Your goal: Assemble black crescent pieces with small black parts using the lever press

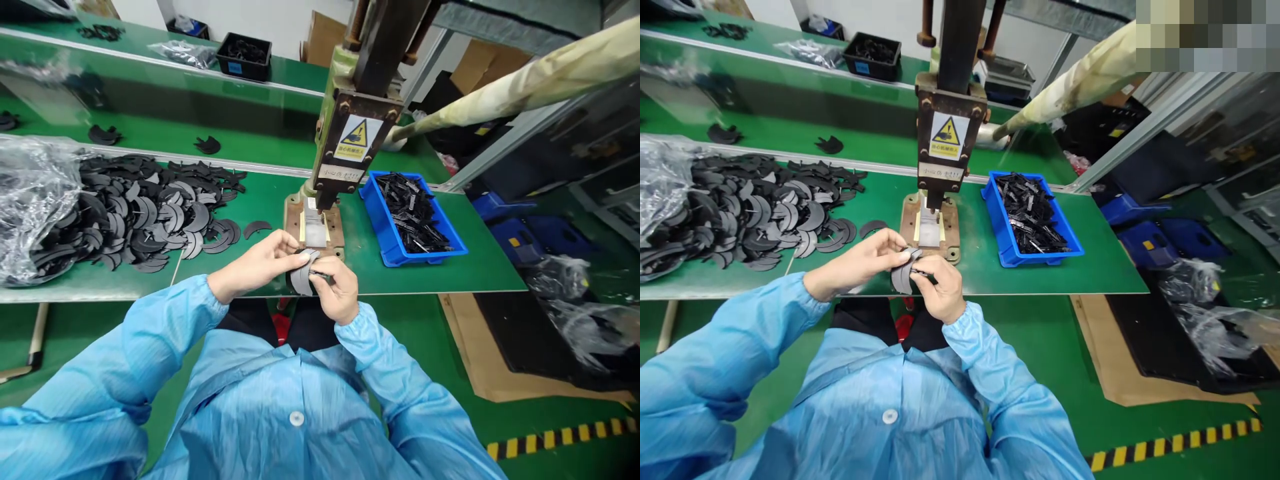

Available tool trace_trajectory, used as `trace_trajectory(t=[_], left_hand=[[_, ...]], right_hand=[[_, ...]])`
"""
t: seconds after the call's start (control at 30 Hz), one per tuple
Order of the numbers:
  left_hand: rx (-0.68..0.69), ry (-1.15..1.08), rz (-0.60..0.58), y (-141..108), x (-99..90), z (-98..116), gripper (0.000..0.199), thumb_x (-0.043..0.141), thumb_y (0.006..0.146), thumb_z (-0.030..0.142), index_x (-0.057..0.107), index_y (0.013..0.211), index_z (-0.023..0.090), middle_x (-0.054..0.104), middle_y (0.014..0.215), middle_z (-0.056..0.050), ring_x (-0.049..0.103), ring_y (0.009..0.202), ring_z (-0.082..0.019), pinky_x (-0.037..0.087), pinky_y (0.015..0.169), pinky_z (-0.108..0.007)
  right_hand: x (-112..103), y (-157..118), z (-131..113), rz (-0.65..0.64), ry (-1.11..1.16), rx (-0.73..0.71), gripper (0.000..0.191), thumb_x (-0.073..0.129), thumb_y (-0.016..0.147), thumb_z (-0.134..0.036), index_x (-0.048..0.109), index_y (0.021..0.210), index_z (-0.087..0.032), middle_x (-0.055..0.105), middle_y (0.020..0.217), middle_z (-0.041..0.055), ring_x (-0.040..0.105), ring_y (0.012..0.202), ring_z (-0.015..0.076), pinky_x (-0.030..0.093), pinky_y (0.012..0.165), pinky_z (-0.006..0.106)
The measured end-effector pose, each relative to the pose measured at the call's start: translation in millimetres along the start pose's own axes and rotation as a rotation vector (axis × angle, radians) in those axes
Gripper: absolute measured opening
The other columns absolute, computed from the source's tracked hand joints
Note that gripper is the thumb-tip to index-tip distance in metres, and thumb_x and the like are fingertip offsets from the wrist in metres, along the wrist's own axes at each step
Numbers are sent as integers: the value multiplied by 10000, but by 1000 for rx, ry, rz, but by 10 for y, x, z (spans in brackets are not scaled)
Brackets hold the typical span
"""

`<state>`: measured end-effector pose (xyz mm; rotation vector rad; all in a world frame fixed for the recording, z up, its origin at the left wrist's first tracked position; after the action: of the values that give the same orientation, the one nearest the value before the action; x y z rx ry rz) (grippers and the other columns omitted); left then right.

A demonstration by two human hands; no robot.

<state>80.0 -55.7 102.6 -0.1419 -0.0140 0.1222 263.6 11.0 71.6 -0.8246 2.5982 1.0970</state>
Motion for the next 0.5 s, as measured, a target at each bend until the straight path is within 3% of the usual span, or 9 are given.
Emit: trace_trajectory(t=[0.07,0.13,0.23,0.3,0.4,0.5], left_hand=[[-56,-25,-105,22,15,-22,487,854,855,624,642,897,188,628,732,21,563,612,-100,449,564,-212],[-79,-22,-111,116,-82,-52,508,813,892,647,621,822,182,608,659,20,542,546,-91,430,517,-205],[-74,-10,171,451,-496,-100,468,821,925,572,603,798,178,634,640,2,548,505,-84,436,490,-194],[-139,-24,366,772,-821,-145,405,823,958,466,582,807,178,645,648,-12,577,505,-91,481,504,-203],[-250,-60,531,1330,-1184,-153,318,836,965,265,559,841,173,640,681,-13,651,589,-106,583,622,-236],[-245,-22,613,1860,-1360,-21,263,804,987,202,567,882,158,636,712,-13,653,618,-102,589,662,-249]], right_hand=[[-45,4,63,-15,-3,30,160,699,986,-362,745,1118,-285,806,1047,58,768,1004,218,646,914,422],[-149,-9,173,3,-20,78,232,714,977,-364,734,1193,-283,796,1099,71,763,1063,229,646,964,437],[-391,-88,421,126,-64,180,311,666,1008,-342,680,1310,-269,746,1191,97,741,1121,228,634,1020,454],[-531,-168,585,207,-95,242,294,636,1025,-338,670,1305,-256,724,1189,100,737,1101,223,634,1014,455],[-631,-262,734,264,-132,291,256,628,1024,-346,683,1254,-249,728,1143,95,742,1060,231,645,984,465],[-642,-288,763,274,-155,290,211,650,1006,-347,704,1195,-270,741,1106,91,749,1029,248,658,940,478]])
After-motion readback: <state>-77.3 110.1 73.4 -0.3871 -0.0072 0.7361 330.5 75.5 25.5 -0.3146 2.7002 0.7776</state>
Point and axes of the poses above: each hand's wrist, its own y-axis towards the middle knuckle, its own x-axis out of the palm, z = x × y, the point moved 4 cm from there along y, towards the middle knuckle
